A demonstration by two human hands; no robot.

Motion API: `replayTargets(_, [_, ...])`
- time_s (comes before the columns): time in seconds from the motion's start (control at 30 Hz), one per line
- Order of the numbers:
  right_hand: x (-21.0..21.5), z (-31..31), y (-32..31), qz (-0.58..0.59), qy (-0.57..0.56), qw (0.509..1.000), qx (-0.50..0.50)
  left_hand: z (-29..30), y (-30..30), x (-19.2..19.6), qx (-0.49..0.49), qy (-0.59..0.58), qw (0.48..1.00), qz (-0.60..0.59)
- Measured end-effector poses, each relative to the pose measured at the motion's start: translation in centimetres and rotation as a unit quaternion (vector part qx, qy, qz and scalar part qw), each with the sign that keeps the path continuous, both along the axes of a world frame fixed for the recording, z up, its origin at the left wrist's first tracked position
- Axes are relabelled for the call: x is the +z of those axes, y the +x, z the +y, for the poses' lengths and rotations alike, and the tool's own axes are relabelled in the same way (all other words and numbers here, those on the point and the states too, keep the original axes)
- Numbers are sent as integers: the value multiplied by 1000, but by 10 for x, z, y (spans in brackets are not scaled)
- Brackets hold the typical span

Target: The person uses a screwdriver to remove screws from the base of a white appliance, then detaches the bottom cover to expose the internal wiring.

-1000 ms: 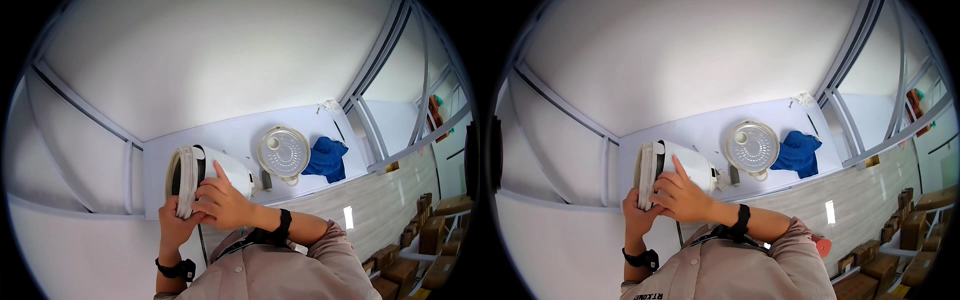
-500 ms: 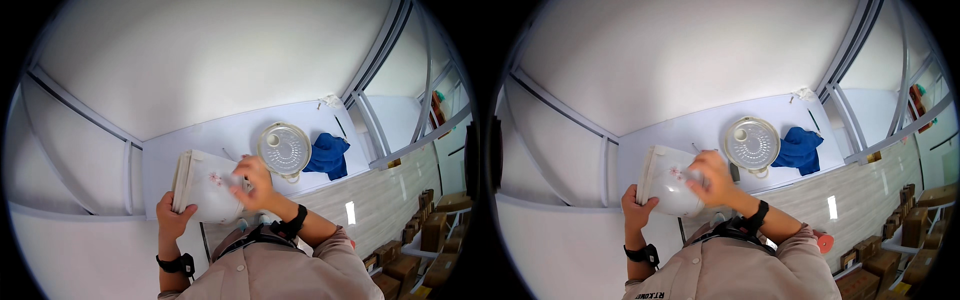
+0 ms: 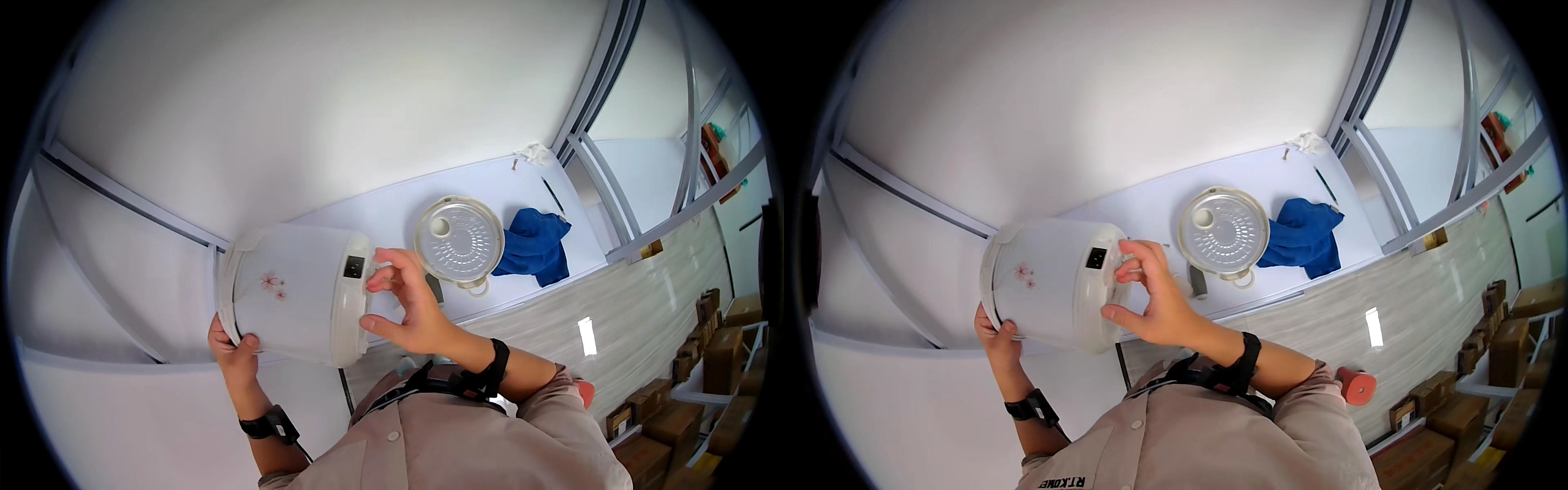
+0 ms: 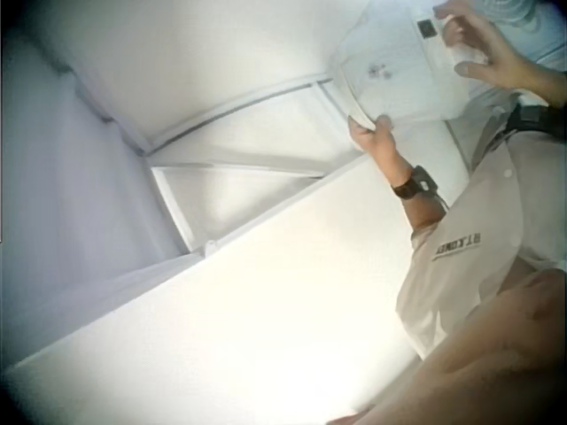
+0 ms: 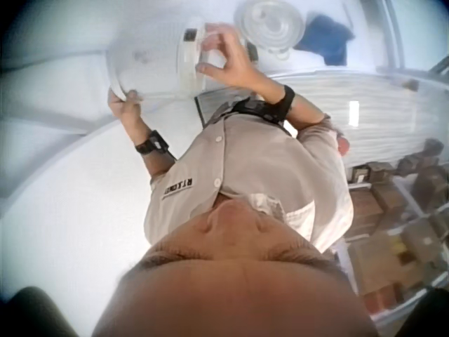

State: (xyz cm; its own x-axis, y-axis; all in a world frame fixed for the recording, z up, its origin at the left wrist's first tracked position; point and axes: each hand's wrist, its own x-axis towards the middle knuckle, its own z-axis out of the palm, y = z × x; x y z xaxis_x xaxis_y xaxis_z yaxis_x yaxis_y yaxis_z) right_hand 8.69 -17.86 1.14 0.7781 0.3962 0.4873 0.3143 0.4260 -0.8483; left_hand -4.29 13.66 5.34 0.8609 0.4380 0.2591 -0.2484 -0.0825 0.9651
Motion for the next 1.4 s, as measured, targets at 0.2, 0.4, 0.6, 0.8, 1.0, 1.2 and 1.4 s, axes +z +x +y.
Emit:
replayTargets(0.2, [8,7,-5,9,-1,1000,-11,2,3,17,-3,3,1000,-29])
replayTargets(0.4, [15,3,-6,-12,-22,999,-25,1,3,25,-14,2,999,-40])
replayTargets(0.6, [31,1,-10,-39,-36,997,-54,0,7,32,-22,-2,999,-49])
replayTargets(0.8, [41,3,-11,-123,-30,985,-115,3,12,30,-31,-8,997,-69])
replayTargets(1.0, [33,7,-11,-123,-9,987,-100,5,10,30,-52,-20,996,-66])
replayTargets(1.2, [33,-3,-8,-137,-51,984,-101,5,5,24,-51,-15,997,-58])
replayTargets(1.4, [23,-11,-2,-151,-69,983,-83,-6,5,20,-38,-25,998,-45])
